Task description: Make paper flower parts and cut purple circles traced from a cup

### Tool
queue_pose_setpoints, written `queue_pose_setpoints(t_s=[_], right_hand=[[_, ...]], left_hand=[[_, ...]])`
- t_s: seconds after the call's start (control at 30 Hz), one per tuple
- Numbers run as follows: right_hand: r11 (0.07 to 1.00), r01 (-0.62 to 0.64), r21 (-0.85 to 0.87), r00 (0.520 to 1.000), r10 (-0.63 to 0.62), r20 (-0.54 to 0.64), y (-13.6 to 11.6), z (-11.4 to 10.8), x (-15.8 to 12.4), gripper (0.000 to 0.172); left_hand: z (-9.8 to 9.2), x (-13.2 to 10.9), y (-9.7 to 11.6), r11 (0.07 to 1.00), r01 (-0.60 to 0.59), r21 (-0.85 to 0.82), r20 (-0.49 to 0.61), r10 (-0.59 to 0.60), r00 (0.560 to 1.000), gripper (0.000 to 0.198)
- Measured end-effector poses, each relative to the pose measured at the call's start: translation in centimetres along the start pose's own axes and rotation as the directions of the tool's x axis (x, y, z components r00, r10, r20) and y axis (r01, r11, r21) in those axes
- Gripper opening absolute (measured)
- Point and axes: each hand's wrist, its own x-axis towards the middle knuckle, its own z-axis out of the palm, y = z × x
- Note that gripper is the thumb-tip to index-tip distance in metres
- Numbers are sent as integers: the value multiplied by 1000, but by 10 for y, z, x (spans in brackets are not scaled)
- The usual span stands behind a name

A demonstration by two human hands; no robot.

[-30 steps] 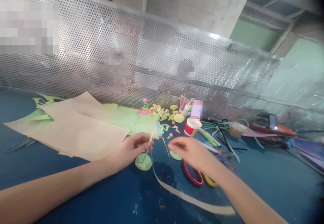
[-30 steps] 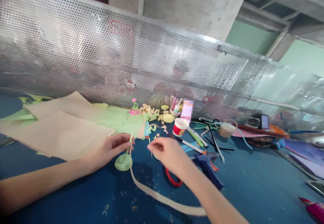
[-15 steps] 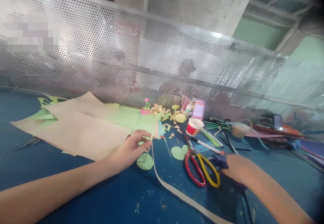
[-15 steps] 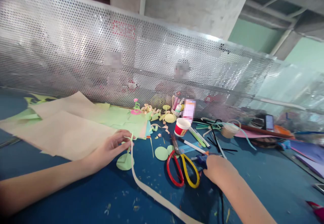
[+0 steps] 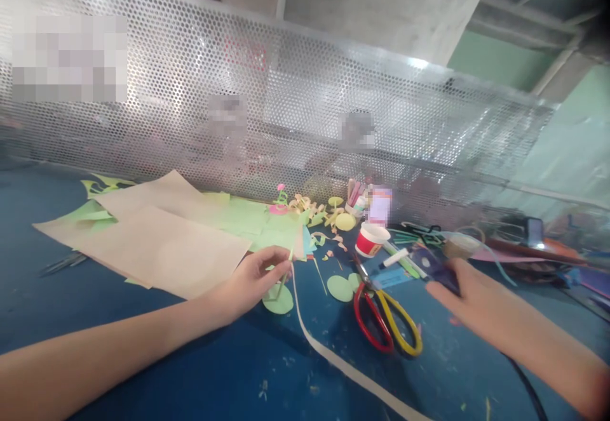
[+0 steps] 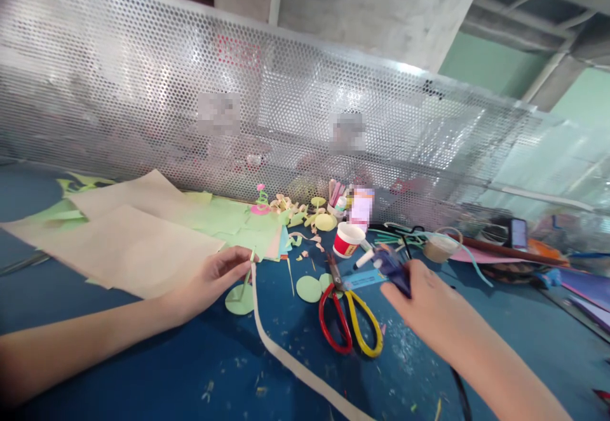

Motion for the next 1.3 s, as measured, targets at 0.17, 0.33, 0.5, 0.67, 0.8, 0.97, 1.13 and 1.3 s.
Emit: queue_pose_setpoints(t_s=[0.17, 0.33, 0.5, 0.67, 0.8, 0.97, 1.13, 1.3], right_hand=[[911, 119, 396, 977, -179, 118, -68, 0, -28, 35], [809, 109, 577, 991, -136, 4, -89, 7, -25, 34], [612, 46, 789, 985, -160, 67, -79, 5, -16, 33], [826, 146, 544, 979, -201, 43, -75, 26, -18, 33], [863, 191, 468, 944, -292, 154, -78, 53, -17, 42], [937, 203, 284, 965, -240, 104, -78, 46, -15, 22], [997, 65, 37, 996, -63, -59, -49, 26, 1, 16], [999, -7, 32, 978, 13, -208, -28, 31, 12, 24]], left_hand=[[2, 2, -2, 999, -40, -7, -53, 39, 998, 22], [0, 1, -4, 999, -40, 17, -90, 41, 995, 19], [-2, 0, -5, 999, -3, 32, -95, 6, 995, 20], [-2, 0, -1, 1000, -16, 15, -89, 18, 996, 20], [-1, -1, 2, 999, -23, 27, -79, 25, 997, 20], [1, 0, 2, 999, -32, 37, -78, 35, 996, 21], [2, 0, 1, 999, -20, 43, -88, 23, 996, 22], [1, -1, 1, 998, -35, 56, -85, 39, 996, 21]])
